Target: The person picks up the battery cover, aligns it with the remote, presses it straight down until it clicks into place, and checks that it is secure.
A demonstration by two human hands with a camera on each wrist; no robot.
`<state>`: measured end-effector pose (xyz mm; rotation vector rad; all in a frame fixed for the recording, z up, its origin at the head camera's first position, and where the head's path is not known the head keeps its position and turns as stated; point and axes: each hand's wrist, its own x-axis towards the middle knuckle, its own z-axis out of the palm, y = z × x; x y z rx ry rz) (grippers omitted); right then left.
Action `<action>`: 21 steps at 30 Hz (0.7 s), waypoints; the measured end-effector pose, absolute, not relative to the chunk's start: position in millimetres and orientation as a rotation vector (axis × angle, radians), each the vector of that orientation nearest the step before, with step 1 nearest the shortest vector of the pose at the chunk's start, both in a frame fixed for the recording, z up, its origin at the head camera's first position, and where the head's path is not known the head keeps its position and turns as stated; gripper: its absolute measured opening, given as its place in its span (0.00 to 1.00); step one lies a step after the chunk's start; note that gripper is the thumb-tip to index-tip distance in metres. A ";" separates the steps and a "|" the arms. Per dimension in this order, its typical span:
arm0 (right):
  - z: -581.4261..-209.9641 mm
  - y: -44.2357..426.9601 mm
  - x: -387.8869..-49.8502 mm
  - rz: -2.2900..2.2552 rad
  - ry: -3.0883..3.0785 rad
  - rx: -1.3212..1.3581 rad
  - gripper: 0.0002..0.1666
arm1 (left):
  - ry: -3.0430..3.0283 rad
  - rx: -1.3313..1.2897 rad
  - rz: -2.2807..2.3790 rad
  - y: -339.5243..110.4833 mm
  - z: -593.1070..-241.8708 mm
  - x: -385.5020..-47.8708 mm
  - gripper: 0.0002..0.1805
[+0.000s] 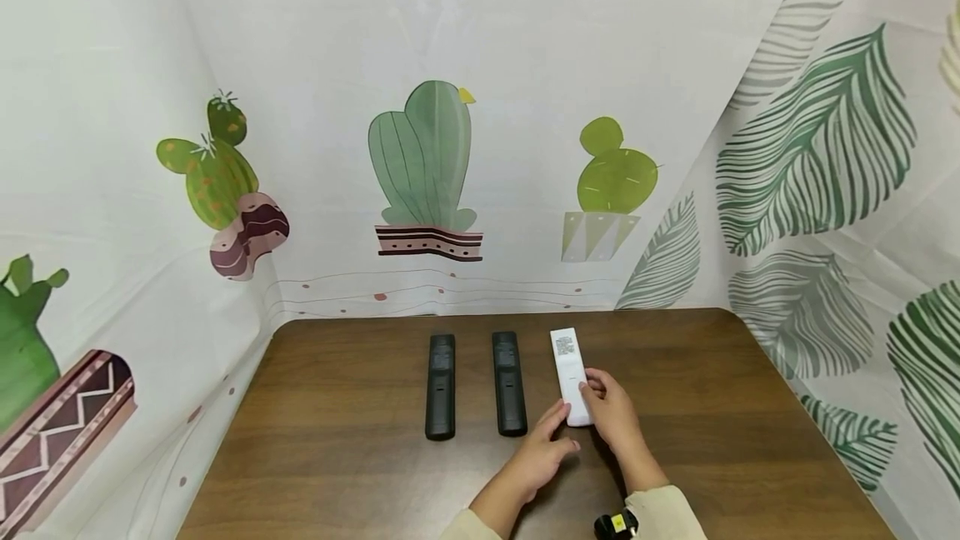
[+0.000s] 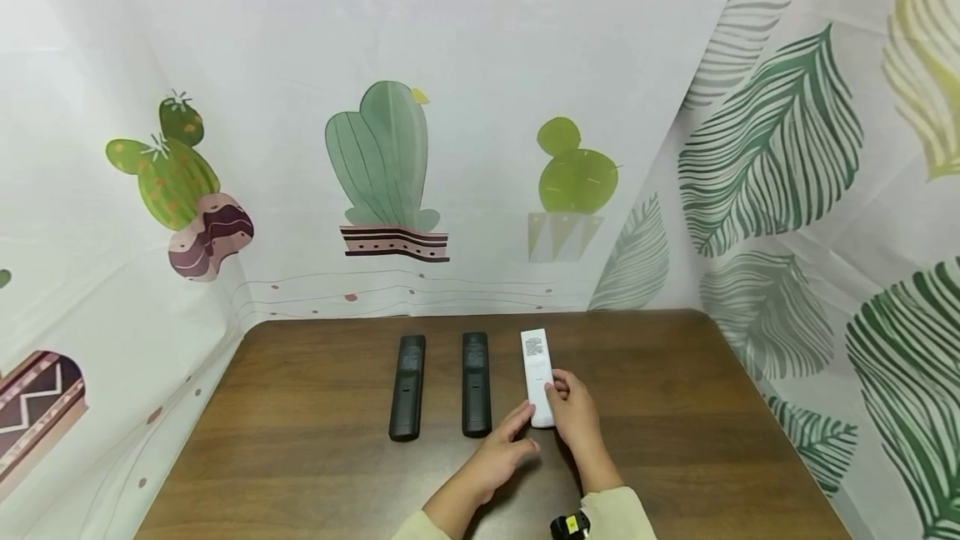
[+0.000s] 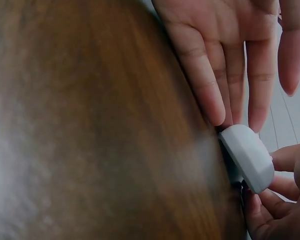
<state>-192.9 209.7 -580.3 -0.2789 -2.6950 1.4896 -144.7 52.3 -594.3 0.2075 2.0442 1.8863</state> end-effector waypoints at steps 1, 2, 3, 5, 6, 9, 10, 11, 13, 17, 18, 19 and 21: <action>-580.6 210.0 -192.8 1.488 -2.693 -0.278 0.23 | 2.049 0.209 1.881 52.5 -594.4 -144.3 0.39; -581.2 210.4 -192.9 1.489 -2.690 -0.277 0.23 | 2.053 0.212 1.878 52.6 -594.2 -144.0 0.39; -581.9 210.9 -193.0 1.492 -2.685 -0.275 0.23 | 2.056 0.214 1.877 52.8 -594.0 -143.8 0.39; -583.3 212.1 -193.5 1.506 -2.671 -0.276 0.22 | 2.065 0.219 1.875 53.2 -594.1 -143.5 0.39; -583.6 212.6 -193.5 1.511 -2.664 -0.279 0.22 | 2.071 0.222 1.873 53.5 -594.1 -143.5 0.39; -584.5 213.8 -193.6 1.528 -2.648 -0.293 0.21 | 2.086 0.230 1.866 54.2 -595.1 -144.5 0.39; -584.7 214.2 -193.5 1.525 -2.649 -0.298 0.21 | 2.089 0.233 1.862 54.3 -595.6 -144.6 0.39; -584.6 214.4 -193.3 1.526 -2.648 -0.300 0.21 | 2.092 0.236 1.858 54.3 -595.7 -144.9 0.39; -584.5 214.6 -192.9 1.514 -2.652 -0.307 0.21 | 2.100 0.242 1.848 54.2 -596.4 -145.2 0.39; -585.2 214.2 -192.5 1.500 -2.650 -0.313 0.20 | 2.112 0.251 1.831 53.5 -596.8 -145.5 0.40; -585.8 214.3 -192.4 1.497 -2.651 -0.314 0.20 | 2.115 0.254 1.826 53.3 -596.6 -145.6 0.40; -586.0 214.6 -192.2 1.499 -2.654 -0.312 0.20 | 2.118 0.256 1.822 53.2 -596.4 -145.8 0.40; -586.4 215.7 -192.0 1.504 -2.663 -0.306 0.20 | 2.123 0.260 1.814 52.9 -596.0 -146.1 0.40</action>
